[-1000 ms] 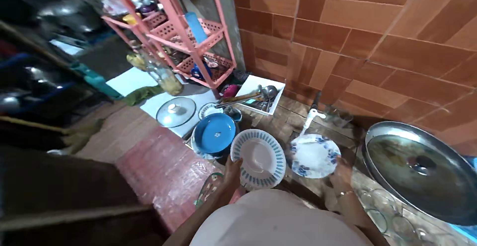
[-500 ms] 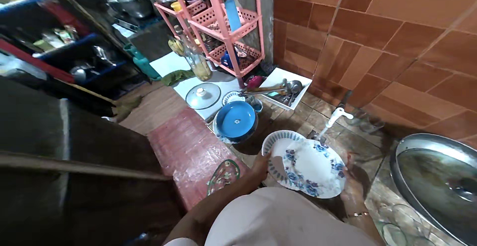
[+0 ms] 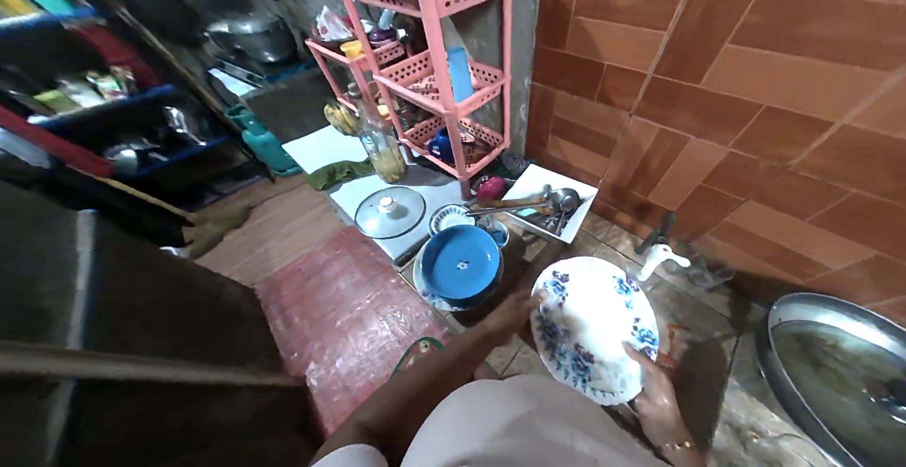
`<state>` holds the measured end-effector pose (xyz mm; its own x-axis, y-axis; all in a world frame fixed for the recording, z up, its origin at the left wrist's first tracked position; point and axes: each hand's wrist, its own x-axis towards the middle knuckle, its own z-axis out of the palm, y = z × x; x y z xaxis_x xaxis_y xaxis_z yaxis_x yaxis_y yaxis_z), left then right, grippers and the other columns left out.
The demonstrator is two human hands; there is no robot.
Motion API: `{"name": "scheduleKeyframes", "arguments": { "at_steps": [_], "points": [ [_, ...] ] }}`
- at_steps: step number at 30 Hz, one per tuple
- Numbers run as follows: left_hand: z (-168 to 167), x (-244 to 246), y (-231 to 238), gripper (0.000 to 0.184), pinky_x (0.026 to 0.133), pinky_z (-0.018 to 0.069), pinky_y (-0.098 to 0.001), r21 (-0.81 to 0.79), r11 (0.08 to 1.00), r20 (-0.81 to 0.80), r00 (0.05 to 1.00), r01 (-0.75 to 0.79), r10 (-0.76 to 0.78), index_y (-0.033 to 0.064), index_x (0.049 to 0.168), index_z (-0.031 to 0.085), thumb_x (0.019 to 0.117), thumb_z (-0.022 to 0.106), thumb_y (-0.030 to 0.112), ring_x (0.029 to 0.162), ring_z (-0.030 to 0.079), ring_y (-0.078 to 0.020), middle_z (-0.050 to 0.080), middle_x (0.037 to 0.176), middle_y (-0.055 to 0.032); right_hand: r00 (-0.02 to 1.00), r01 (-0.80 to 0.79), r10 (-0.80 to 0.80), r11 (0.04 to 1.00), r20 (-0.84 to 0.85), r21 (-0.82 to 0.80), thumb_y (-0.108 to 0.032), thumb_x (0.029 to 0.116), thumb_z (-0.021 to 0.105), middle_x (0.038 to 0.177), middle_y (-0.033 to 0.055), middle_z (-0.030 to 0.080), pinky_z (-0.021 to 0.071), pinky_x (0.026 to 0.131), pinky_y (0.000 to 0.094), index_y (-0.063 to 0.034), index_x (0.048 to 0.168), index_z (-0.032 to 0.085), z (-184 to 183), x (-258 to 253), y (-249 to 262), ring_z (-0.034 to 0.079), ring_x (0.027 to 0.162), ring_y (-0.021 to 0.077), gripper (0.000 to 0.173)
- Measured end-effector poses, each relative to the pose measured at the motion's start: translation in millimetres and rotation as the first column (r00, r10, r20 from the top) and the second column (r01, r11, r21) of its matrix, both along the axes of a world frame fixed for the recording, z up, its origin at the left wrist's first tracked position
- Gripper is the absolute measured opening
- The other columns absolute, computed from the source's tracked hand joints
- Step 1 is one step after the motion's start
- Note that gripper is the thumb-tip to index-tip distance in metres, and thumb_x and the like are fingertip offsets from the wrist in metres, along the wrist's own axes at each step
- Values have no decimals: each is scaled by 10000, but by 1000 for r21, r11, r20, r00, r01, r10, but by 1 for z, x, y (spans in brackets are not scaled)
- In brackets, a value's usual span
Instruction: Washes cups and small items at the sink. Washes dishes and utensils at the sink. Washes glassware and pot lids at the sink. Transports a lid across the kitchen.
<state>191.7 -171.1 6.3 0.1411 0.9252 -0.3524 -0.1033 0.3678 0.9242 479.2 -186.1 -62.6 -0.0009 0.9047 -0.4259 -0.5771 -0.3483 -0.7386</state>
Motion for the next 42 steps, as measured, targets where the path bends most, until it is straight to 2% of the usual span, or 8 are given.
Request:
{"name": "scheduleKeyframes", "arguments": {
  "at_steps": [3,7,11,18,21,25,34,42],
  "points": [
    [6,-88,19,462,1048,510,-450,219,969,-376,907,-110,189,24,1385,584,1101,406,342,1204,636,-248,649,1320,-163,996,58,-59,998,65,15,-76,964,590,1050,107,738,641,799,399,-16,1233,600,5,-9,-11,734,926,182,276],
    [-46,-216,26,725,1140,361,-634,240,896,-771,486,-375,410,34,1476,497,956,654,512,1392,425,-495,434,1510,-312,989,109,-107,994,97,-9,-78,971,592,1059,95,734,640,797,396,-37,1246,584,-4,-16,-14,733,934,177,278],
    [-91,-256,16,595,975,498,-628,-66,900,-706,657,-432,264,-8,1416,514,1081,429,477,1186,613,-443,591,1322,-300,972,187,-180,982,149,-36,-61,982,581,1088,105,711,627,818,402,-20,1281,558,-11,-31,-14,715,956,181,302],
    [-89,-265,-10,326,705,626,-476,-150,845,-396,814,-514,425,2,1379,449,1068,469,96,799,727,-307,654,1112,-228,983,183,-182,979,19,-88,-105,1014,528,1077,98,724,639,796,432,-66,1264,563,-8,-65,-21,734,948,204,256],
    [-76,-275,-20,321,688,619,-468,-158,823,-283,824,-546,492,32,1368,393,1054,457,40,797,733,-303,677,1053,-203,982,188,-183,973,50,-131,-118,1022,521,1087,107,715,637,780,437,-78,1285,551,-7,-74,-22,728,953,212,268],
    [-85,-267,-17,624,714,624,-512,-211,880,-363,870,-426,334,37,1490,328,996,669,209,818,724,-357,643,1135,-273,983,181,-175,975,58,-129,-129,1012,546,1140,115,701,628,818,460,-75,1313,545,-17,-81,-20,717,998,221,306],
    [-98,-252,-16,578,738,608,-538,-189,865,-534,788,-464,306,21,1434,436,936,680,184,871,711,-360,648,1153,-261,983,162,-151,982,108,-99,-95,1013,542,1126,127,696,624,816,442,-51,1301,550,-6,-101,-19,712,979,218,291],
    [-87,-260,-50,455,723,618,-521,-163,792,-162,808,-588,566,78,1506,401,1078,506,190,868,720,-347,661,1155,-257,986,158,-153,985,65,-76,-113,1040,531,1119,123,705,628,827,434,-46,1327,531,-3,-95,-21,719,976,213,295]
  ]
}}
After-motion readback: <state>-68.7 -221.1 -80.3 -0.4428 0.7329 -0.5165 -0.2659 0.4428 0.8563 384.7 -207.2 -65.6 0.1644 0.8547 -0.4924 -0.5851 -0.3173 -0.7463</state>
